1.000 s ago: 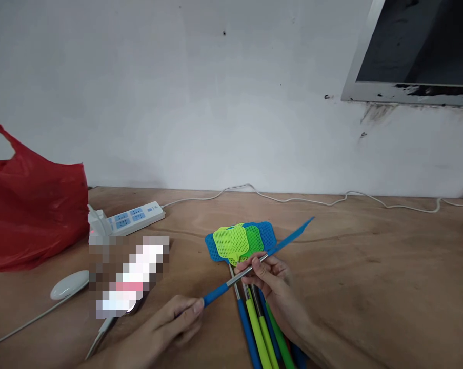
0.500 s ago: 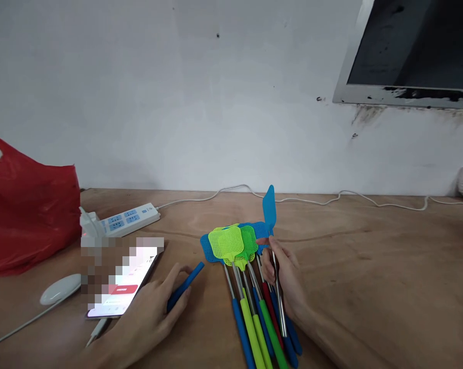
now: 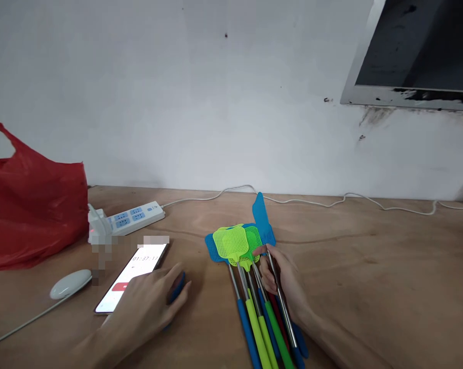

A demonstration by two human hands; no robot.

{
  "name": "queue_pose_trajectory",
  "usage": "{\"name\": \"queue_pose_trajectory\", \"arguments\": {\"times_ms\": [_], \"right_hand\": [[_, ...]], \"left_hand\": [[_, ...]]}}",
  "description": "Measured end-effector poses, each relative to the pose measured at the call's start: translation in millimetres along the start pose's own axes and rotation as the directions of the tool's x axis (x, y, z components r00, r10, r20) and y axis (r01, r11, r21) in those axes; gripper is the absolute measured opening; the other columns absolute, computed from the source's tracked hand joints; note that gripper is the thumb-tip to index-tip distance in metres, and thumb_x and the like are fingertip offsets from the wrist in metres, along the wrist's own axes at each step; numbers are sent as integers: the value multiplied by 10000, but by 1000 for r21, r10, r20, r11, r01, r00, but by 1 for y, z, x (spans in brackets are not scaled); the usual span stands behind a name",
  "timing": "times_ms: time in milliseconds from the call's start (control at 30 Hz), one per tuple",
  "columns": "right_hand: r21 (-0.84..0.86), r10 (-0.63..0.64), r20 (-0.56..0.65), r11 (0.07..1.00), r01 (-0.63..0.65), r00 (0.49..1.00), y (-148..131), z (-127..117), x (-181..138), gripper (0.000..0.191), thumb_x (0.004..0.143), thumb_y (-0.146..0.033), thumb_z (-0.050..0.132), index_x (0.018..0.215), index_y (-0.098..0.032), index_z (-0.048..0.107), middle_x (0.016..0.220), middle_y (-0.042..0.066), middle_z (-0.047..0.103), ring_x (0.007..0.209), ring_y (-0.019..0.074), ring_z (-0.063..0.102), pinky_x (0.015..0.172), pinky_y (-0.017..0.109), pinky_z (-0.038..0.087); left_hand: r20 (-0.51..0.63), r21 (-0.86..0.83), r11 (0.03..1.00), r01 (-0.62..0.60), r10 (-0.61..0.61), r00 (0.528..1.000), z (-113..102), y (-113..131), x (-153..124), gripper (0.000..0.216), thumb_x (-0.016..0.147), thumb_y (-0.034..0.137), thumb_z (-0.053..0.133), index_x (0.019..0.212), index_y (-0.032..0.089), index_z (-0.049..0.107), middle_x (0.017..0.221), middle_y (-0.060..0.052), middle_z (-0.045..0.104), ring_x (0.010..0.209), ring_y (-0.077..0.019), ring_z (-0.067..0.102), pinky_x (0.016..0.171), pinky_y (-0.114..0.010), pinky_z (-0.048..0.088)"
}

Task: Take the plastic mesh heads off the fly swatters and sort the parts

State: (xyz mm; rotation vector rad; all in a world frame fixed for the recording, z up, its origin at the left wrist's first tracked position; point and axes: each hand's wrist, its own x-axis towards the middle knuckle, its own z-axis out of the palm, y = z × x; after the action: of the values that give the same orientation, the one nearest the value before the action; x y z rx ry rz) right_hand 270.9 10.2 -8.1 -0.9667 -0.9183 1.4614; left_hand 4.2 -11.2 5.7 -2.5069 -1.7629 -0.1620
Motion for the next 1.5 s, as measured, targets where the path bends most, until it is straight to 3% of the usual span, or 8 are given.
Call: {"name": "queue_pose_trajectory", "arguments": {"times_ms": [233, 400, 533, 767, 900, 1033, 1233, 1500], "right_hand": [[-215, 114, 192, 974, -71, 975, -6, -1, 3, 457, 820, -592, 627, 614, -200, 510, 371, -113, 306, 324, 43, 183, 341, 200, 141], [-259, 344, 469, 934, -245, 813, -17, -1, -3, 458, 833, -579, 599, 595, -220, 443, 353, -128, 272, 300, 45, 141, 325, 215, 96], [-328, 404, 531, 909, -259, 745, -22, 7, -15, 462, 870, -572, 539, 590, -226, 418, 362, -125, 252, 321, 52, 129, 347, 231, 70], [-554, 432, 460, 823, -129, 776, -26, 22, -32, 512, 870, -637, 506, 583, -225, 405, 483, -84, 309, 412, 71, 199, 418, 266, 114], [-675, 341, 470, 733, 83, 814, -31, 21, -33, 520, 936, -610, 406, 589, -231, 334, 532, -62, 297, 476, 104, 254, 475, 273, 187], [-805, 64, 479, 428, 410, 875, -23, 14, -29, 442, 990, -449, 399, 613, -217, 382, 553, -32, 360, 538, 141, 361, 542, 290, 210], [-834, -263, 511, 76, 546, 818, -4, -5, -15, 229, 925, -321, 565, 719, -233, 615, 514, -23, 436, 447, 129, 252, 544, 334, 98], [-743, -201, 303, 562, 363, 931, -11, -1, -10, 413, 1023, -462, 351, 775, -224, 580, 582, -39, 420, 546, 150, 430, 549, 279, 284]], "left_hand": [[-135, -466, 870, -159, 107, 985, 5, 6, -7, 140, 944, 245, 442, 806, 237, 462, 732, 4, 618, 641, -200, 603, 571, -296, 403], [-362, -623, 755, -202, -49, 931, 3, 4, -7, 312, 977, 302, 487, 1282, 283, 426, 1235, -72, 585, 1130, -256, 576, 949, -406, 478], [-288, -715, 687, -127, -124, 950, 3, 1, -6, 468, 1006, 360, 465, 1445, 329, 308, 1473, -69, 436, 1330, -272, 449, 1057, -444, 426], [-318, -721, 661, -206, -52, 947, 7, -6, 2, 198, 1002, 338, 451, 922, 223, 591, 893, -27, 657, 847, -217, 609, 802, -335, 490], [-268, -810, 547, -213, -23, 963, -1, -3, 6, 307, 992, 359, 461, 736, 207, 537, 688, 14, 533, 647, -161, 505, 624, -269, 433], [-101, -946, 313, -87, -27, 995, -4, 0, 9, 301, 968, 450, 513, 825, 195, 587, 699, 22, 523, 625, -142, 505, 549, -229, 436], [44, -986, 146, 84, -257, 965, 4, -13, 18, 429, 901, 599, 563, 952, 175, 603, 506, 102, 371, 373, -85, 367, 367, -182, 276], [40, -956, 286, 64, -90, 995, 3, -9, 17, 442, 952, 575, 508, 1016, 174, 683, 558, 66, 448, 472, -121, 464, 429, -205, 359]]}}
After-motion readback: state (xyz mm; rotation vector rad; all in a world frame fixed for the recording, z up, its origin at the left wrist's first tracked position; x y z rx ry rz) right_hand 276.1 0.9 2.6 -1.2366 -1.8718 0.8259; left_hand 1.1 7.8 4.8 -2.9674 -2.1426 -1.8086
